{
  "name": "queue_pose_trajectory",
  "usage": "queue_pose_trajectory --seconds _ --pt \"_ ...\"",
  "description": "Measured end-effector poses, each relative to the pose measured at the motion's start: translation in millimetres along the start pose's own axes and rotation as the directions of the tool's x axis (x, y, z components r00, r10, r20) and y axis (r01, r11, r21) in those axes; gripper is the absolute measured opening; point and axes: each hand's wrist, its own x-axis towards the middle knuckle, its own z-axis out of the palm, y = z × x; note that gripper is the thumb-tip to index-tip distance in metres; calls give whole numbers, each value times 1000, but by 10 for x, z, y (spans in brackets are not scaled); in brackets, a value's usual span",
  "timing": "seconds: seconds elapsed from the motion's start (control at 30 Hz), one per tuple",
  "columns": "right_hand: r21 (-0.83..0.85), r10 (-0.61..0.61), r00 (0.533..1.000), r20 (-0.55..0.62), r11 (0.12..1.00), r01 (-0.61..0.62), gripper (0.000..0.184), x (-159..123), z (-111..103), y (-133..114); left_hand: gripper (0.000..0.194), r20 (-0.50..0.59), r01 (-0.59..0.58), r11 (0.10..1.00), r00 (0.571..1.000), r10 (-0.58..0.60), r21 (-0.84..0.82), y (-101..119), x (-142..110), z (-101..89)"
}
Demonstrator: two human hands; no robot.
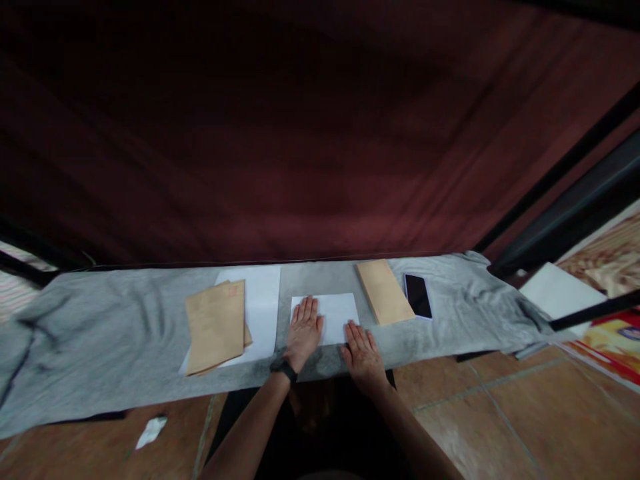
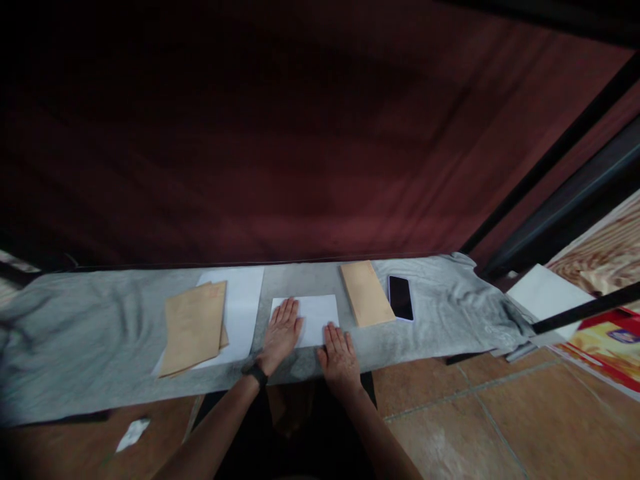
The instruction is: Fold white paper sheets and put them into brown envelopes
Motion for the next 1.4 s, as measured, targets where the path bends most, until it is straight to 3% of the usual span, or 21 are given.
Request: queue_pose_trajectory --seconds 0.17,0.43,0.83,1.07,1.3,1.4 --pt "48 100 995 19 994 -101 48 147 12 -81 55 -10 -36 999 999 36 -2 -19 -152 -60" --pt "45 -4 998 67 999 1 45 358 95 -245 53 37 -39 999 999 38 10 -6 -152 -103" --pt "-42 101 993 -54 994 -104 52 193 166 127 53 11 -34 999 999 34 24 13 -161 -120" --pt "-27 179 983 -35 983 -179 50 144 98 121 54 17 -32 999 999 32 20 36 -164 -157" --pt "105 12 998 59 994 -18 48 437 112 -139 54 17 -29 1000 999 29 -2 39 -167 -175" --pt "111 8 998 55 994 -14 47 487 183 -190 54 22 -31 1000 999 31 -6 31 -165 -168"
